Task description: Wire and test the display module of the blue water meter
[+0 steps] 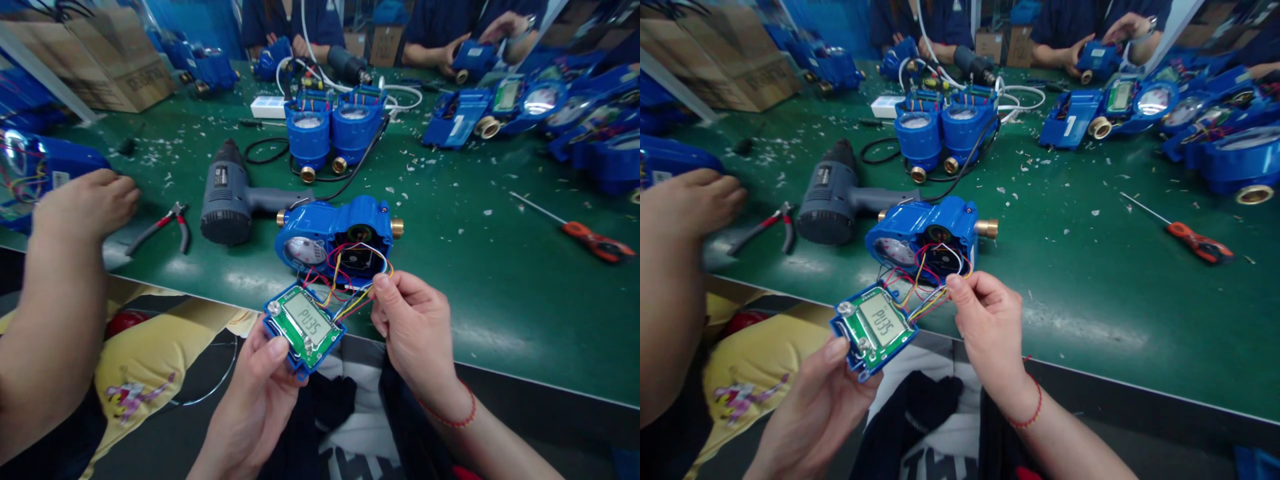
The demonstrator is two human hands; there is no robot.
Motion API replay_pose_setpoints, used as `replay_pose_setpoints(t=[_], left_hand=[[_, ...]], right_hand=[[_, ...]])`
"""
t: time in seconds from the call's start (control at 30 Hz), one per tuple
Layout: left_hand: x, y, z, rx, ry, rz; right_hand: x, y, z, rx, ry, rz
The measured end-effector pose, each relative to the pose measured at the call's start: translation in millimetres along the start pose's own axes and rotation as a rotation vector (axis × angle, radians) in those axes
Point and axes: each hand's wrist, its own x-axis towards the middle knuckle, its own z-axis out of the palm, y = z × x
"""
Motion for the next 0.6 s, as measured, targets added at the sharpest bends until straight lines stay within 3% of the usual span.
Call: replay_pose_setpoints(t=[0.2,0.33,0.47,0.6], left_hand=[[2,5,-1.8,-0.166,0.157,-0.033],[3,5,-2.3,-0.226,0.253,-0.11],[5,4,-1.1,-0.254,0.257,-0.14],[5,4,0.3,-0.252,0.282,-0.103]], right_hand=[[-6,0,-5,0.141,0.035,0.076],[-18,1,-4,0.057,-0.198,0.257],[-23,-3,6,0.28,-0.44,0.482],[-20,-7,12,0.484,-0.324,0.466]])
